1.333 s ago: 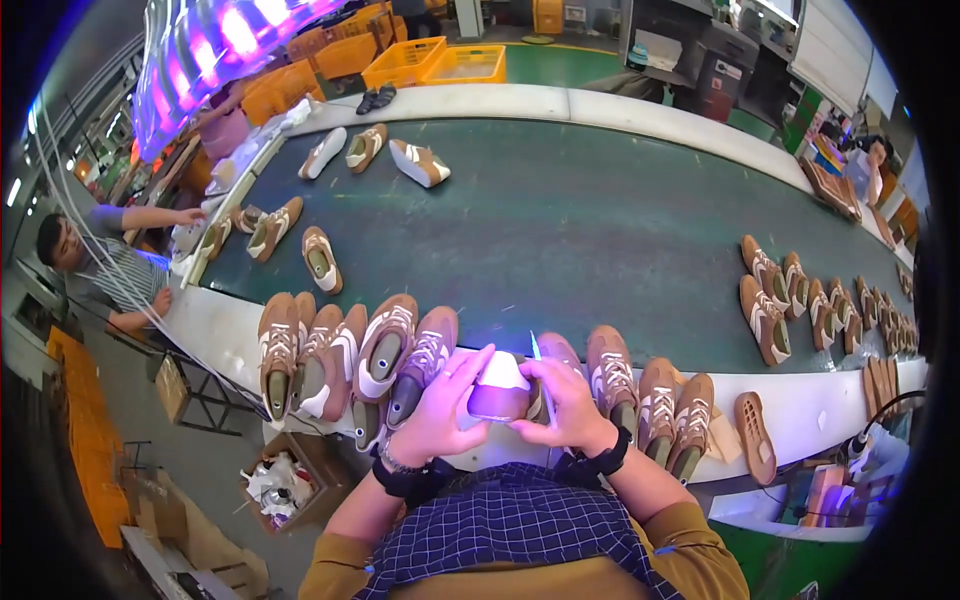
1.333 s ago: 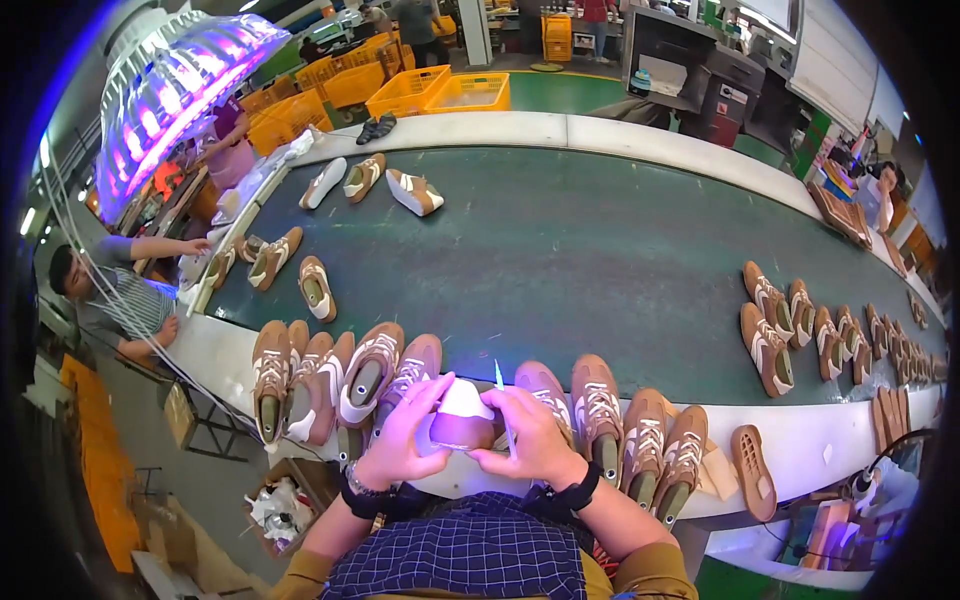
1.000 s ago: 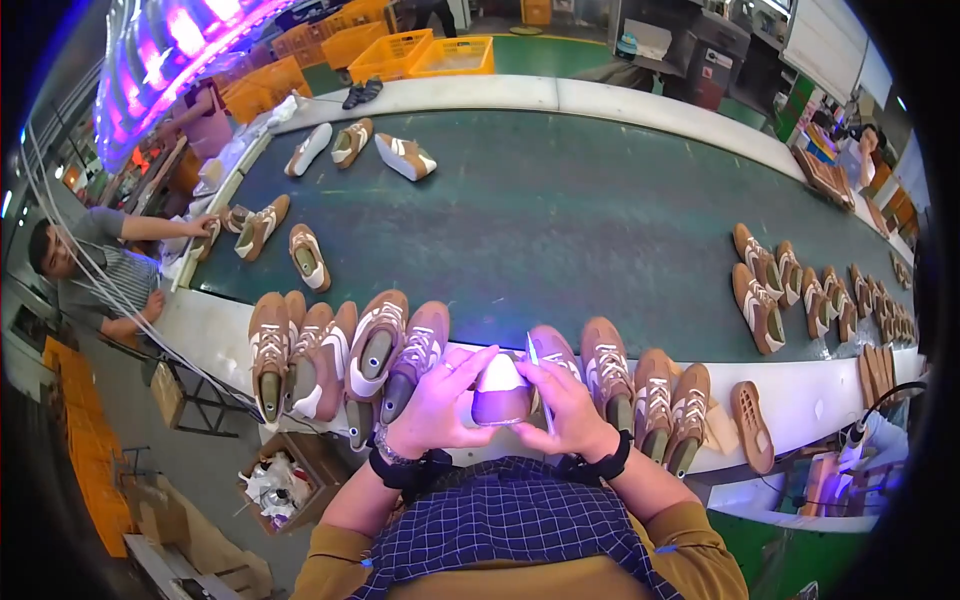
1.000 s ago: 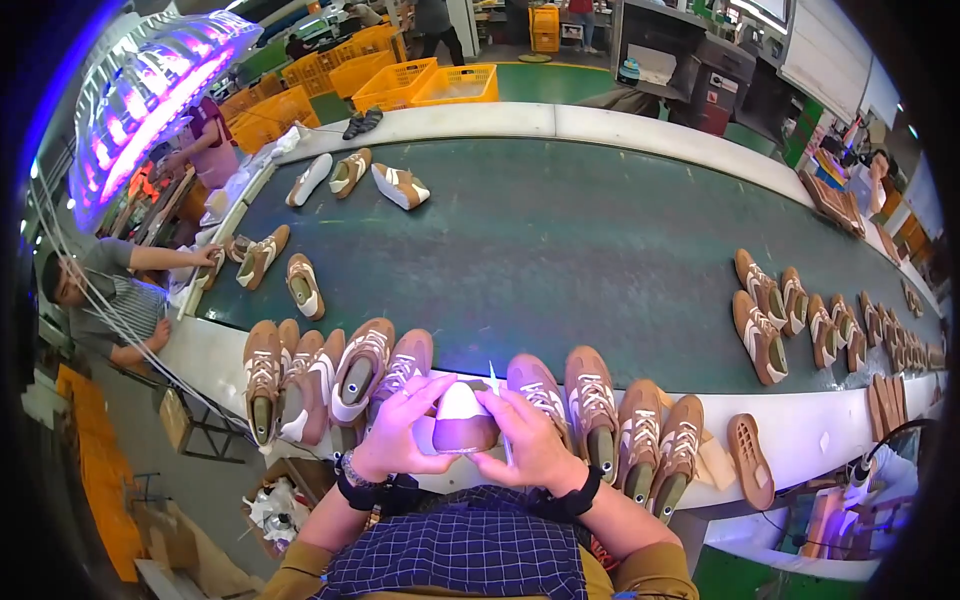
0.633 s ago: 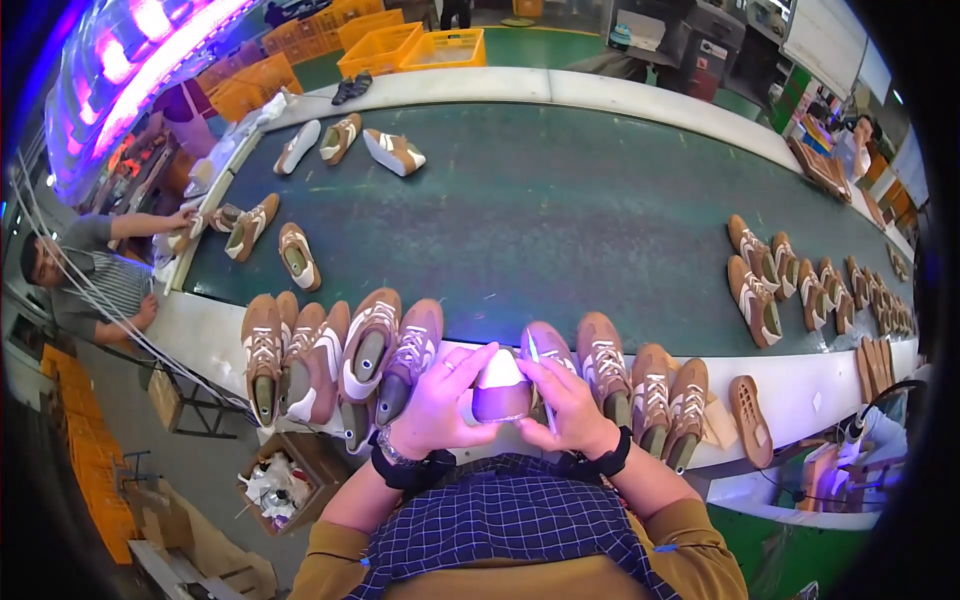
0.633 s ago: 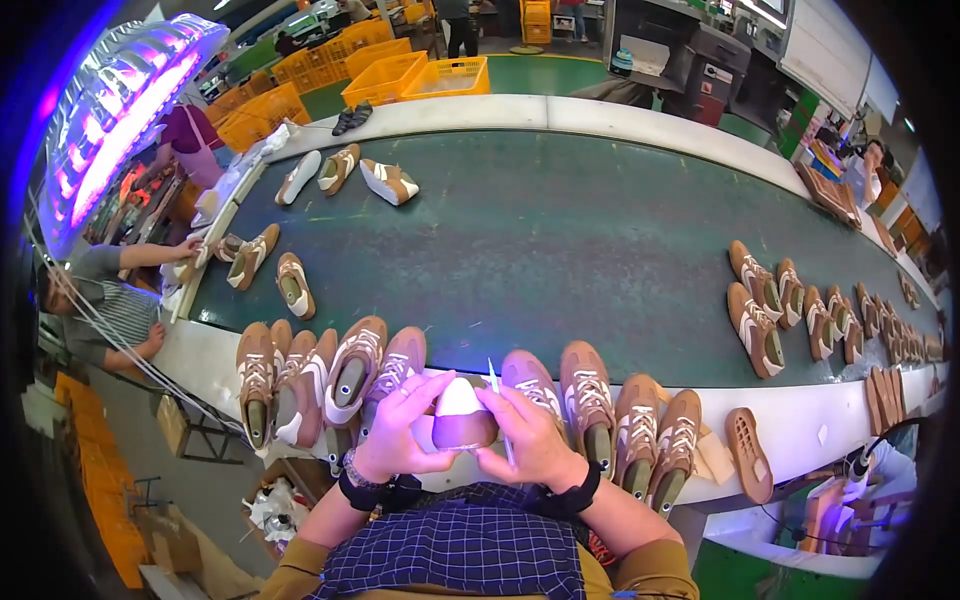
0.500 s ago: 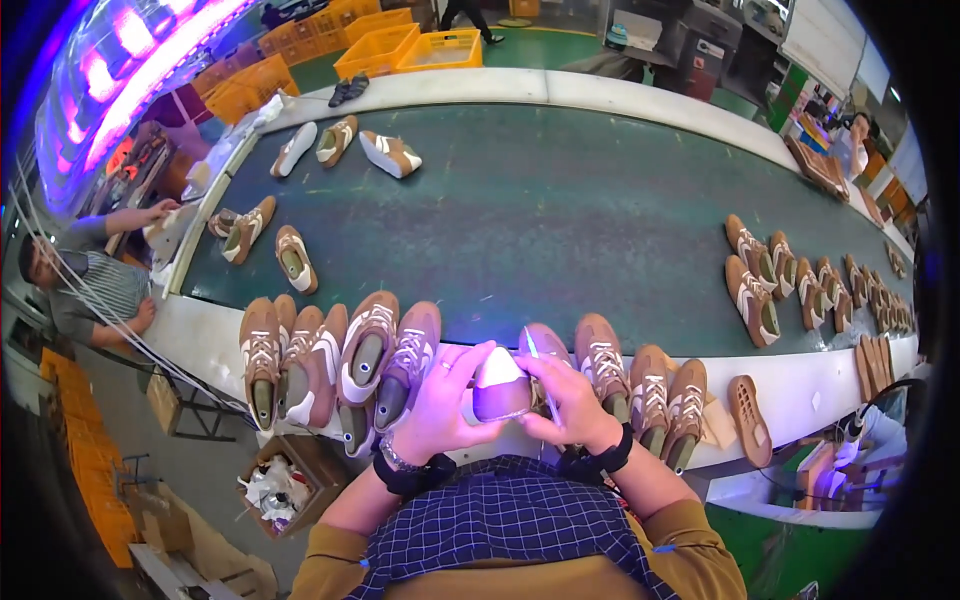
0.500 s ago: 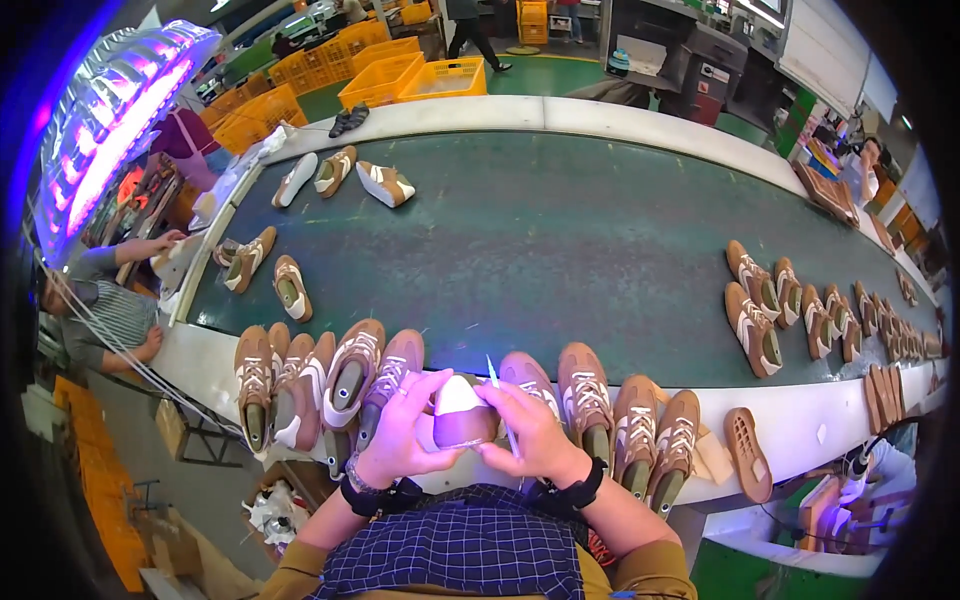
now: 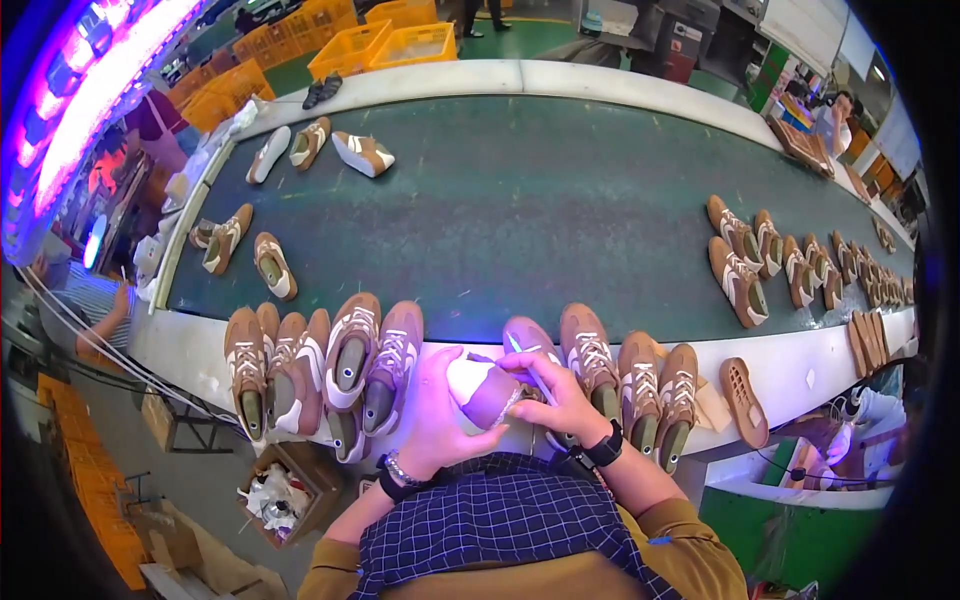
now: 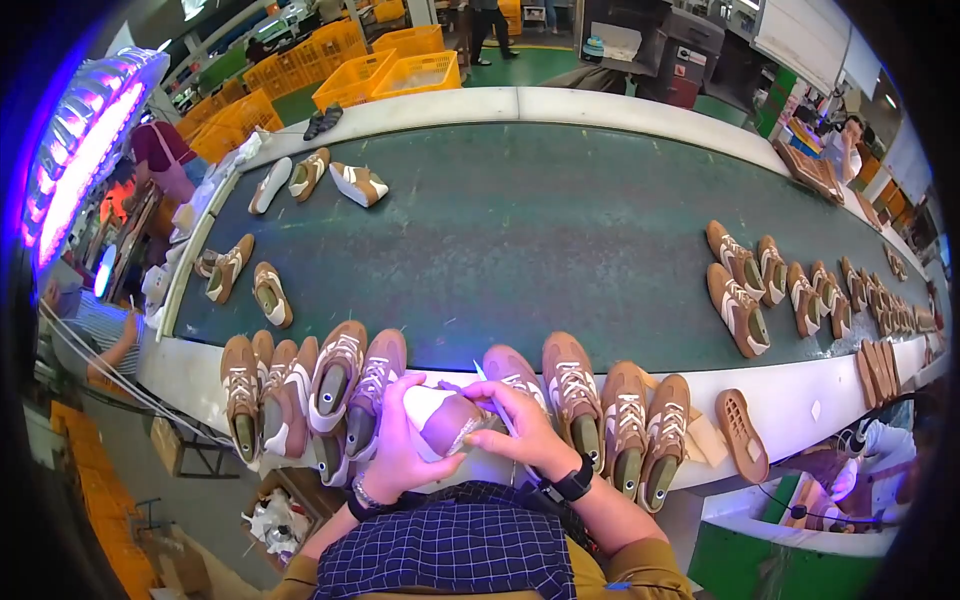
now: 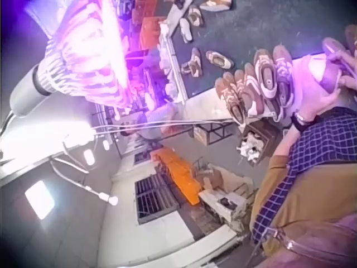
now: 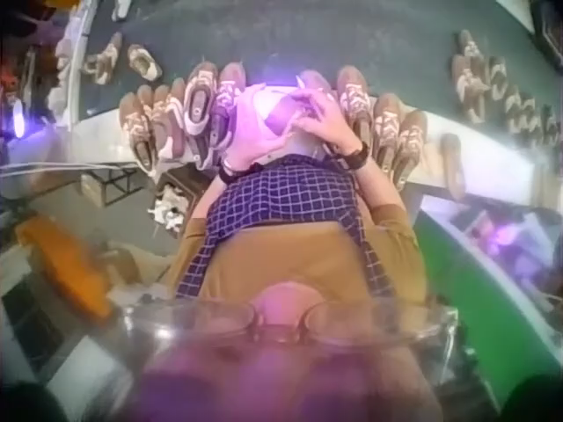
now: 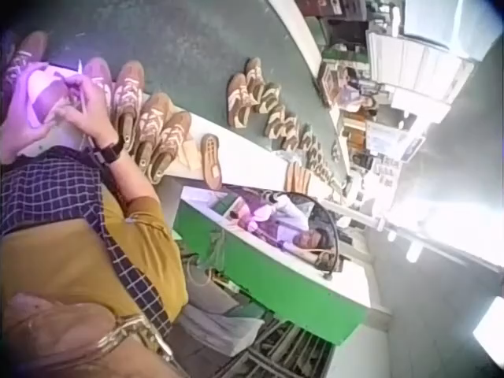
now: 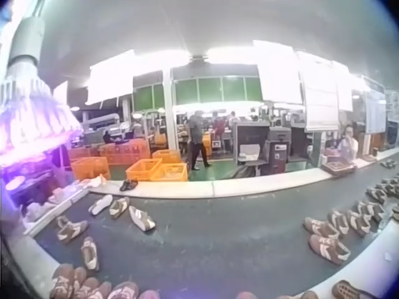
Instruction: The recorder is inspecting and marking shoes on a factory conveyor belt.
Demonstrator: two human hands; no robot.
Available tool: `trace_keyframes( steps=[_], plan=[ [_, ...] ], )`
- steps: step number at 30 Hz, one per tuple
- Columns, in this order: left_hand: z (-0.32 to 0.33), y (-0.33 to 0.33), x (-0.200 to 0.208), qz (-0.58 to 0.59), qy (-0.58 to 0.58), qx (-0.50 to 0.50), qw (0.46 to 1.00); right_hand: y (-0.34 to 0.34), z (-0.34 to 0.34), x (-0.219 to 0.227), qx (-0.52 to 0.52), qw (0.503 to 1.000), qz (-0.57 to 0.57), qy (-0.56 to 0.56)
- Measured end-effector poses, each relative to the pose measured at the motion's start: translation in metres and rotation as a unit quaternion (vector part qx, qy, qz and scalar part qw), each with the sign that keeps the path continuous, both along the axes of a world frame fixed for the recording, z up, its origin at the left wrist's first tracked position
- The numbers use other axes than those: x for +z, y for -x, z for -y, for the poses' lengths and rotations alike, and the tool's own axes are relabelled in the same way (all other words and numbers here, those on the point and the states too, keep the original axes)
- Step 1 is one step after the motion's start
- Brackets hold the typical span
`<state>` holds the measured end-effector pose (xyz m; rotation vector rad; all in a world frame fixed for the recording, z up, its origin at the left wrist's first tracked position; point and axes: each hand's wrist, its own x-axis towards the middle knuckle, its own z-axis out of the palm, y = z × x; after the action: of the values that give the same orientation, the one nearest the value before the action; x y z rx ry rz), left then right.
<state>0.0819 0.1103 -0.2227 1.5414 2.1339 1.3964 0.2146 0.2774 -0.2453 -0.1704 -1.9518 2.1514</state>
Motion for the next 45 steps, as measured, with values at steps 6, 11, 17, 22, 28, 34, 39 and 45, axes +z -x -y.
trace_keyframes(
  steps=[6, 11, 17, 22, 28, 34, 39, 45],
  plan=[
    [-0.006, -0.004, -0.005, 0.055, 0.002, 0.01, 0.998, -0.005, 0.005, -0.003, -0.027, 0.999, 0.014, -0.016],
    [-0.007, -0.003, -0.001, 0.043, 0.001, 0.008, 0.999, -0.006, 0.006, 0.0, -0.036, 0.999, 0.017, -0.015],
    [-0.007, -0.005, 0.004, 0.002, 0.015, 0.024, 1.0, -0.006, 0.005, -0.004, -0.048, 0.998, 0.013, 0.03],
    [0.002, 0.012, 0.007, -0.056, 0.045, -0.028, 0.997, -0.01, 0.004, -0.003, -0.107, 0.987, 0.051, 0.112],
    [0.005, 0.004, -0.011, 0.029, 0.011, -0.038, 0.999, -0.01, 0.002, 0.004, -0.078, 0.996, 0.04, 0.007],
    [0.002, 0.014, -0.015, 0.169, -0.01, -0.152, 0.974, -0.011, -0.01, 0.014, -0.012, 0.997, 0.024, -0.079],
    [-0.003, 0.04, -0.021, 0.288, 0.063, -0.216, 0.931, 0.007, -0.014, 0.059, 0.09, 0.971, -0.067, -0.213],
    [-0.002, 0.022, -0.019, 0.348, -0.073, -0.132, 0.925, 0.006, -0.022, 0.036, 0.017, 0.985, 0.003, -0.173]
  ],
)
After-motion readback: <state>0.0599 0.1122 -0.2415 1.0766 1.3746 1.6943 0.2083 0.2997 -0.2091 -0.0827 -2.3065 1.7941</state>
